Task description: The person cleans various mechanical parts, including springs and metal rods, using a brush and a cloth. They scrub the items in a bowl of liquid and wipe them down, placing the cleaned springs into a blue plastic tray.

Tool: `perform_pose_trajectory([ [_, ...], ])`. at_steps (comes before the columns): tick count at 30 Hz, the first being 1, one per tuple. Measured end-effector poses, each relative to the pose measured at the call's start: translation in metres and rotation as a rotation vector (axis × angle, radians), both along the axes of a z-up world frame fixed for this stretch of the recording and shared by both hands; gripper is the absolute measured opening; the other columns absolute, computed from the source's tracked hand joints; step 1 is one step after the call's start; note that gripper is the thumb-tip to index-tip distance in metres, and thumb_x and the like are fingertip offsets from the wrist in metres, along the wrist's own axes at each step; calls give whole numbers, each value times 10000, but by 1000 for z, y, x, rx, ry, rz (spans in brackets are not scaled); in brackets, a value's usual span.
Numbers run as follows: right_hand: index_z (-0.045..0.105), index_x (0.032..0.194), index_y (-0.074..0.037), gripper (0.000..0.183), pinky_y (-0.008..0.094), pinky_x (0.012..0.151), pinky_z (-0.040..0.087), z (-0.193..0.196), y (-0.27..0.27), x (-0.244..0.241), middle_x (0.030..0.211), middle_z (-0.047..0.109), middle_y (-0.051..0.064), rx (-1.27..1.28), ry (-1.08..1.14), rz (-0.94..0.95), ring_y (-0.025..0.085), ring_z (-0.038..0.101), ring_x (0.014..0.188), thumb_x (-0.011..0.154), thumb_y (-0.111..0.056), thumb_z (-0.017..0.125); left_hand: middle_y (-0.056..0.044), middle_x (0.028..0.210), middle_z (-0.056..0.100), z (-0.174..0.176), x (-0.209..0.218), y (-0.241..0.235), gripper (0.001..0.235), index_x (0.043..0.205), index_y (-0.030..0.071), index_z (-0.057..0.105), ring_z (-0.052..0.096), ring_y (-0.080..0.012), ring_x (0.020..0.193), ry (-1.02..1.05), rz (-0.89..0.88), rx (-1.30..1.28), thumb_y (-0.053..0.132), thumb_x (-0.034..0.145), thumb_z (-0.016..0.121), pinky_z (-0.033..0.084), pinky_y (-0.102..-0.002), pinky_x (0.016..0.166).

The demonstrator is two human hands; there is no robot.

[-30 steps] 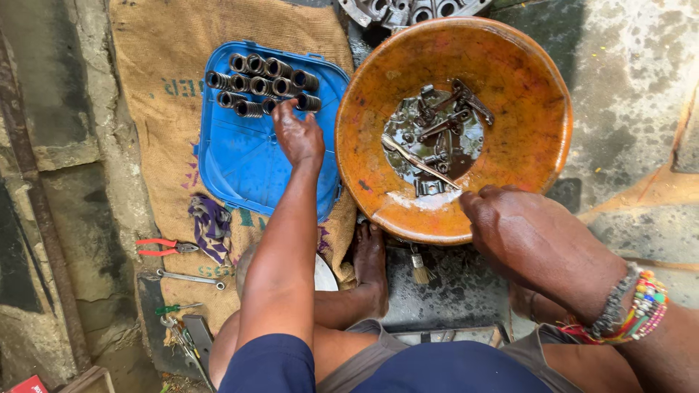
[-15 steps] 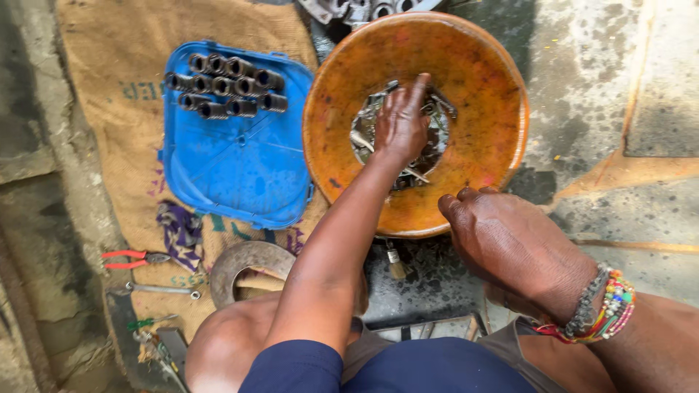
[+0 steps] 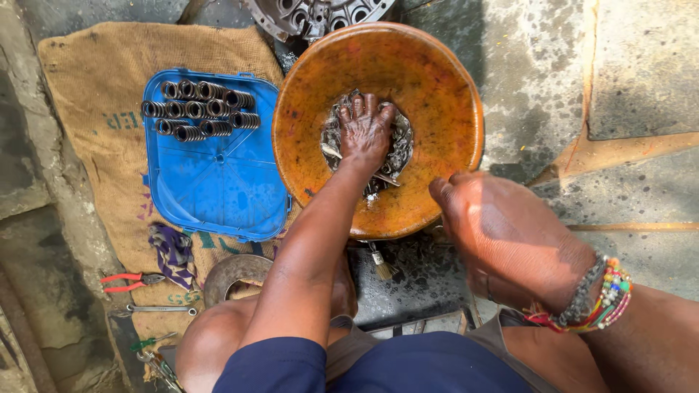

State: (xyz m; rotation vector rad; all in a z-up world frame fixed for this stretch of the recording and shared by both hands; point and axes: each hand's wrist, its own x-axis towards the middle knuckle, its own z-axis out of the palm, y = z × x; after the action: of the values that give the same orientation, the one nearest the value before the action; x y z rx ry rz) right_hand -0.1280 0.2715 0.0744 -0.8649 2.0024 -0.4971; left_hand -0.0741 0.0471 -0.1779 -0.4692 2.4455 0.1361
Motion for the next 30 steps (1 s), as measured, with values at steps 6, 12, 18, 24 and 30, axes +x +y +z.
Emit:
perform_pose_trajectory([
  [6, 619, 961, -12, 194, 519, 699, 537, -4, 24, -8, 771, 669, 201, -321, 324, 93, 434, 665, 798, 852, -144, 525, -139, 1541, 497, 0, 8, -7, 371, 1362, 190, 596, 345, -358, 1503, 358, 324, 171, 185, 1137, 302, 179, -577, 1268],
  [12, 684, 1010, -43, 205, 543, 760, 563, -8, 6, -15, 920, 717, 251, -79, 334, 110, 453, 694, 897, 873, -101, 542, -226, 1195, 652, 28, 17, -25, 169, 1181, 37, 557, 604, -331, 1062, 1012, 494, 231, 145, 1052, 571, 491, -465, 901],
  [18, 696, 1049, -57, 213, 546, 768, 559, -3, -10, -15, 913, 718, 258, -117, 360, 135, 460, 690, 901, 868, -133, 615, -92, 982, 613, 136, 36, -40, 225, 1082, 51, 481, 613, -177, 811, 1303, 1066, 1257, 41, 1005, 692, 606, -371, 672],
  [24, 706, 1035, -51, 194, 549, 747, 556, -37, -30, -8, 903, 706, 261, -191, 430, 135, 473, 685, 869, 873, -149, 664, -190, 1079, 681, 230, 102, -19, 192, 1150, 7, 508, 698, -208, 920, 1329, 1130, 1593, 38, 1023, 647, 639, -378, 758],
  [30, 702, 1026, -29, 243, 506, 745, 571, -97, -34, 9, 896, 713, 254, -173, 374, 202, 444, 699, 857, 871, -217, 712, -150, 1116, 667, 206, 84, -31, 346, 1271, -63, 527, 710, -186, 978, 1361, 1058, 1754, 33, 992, 708, 629, -354, 796],
])
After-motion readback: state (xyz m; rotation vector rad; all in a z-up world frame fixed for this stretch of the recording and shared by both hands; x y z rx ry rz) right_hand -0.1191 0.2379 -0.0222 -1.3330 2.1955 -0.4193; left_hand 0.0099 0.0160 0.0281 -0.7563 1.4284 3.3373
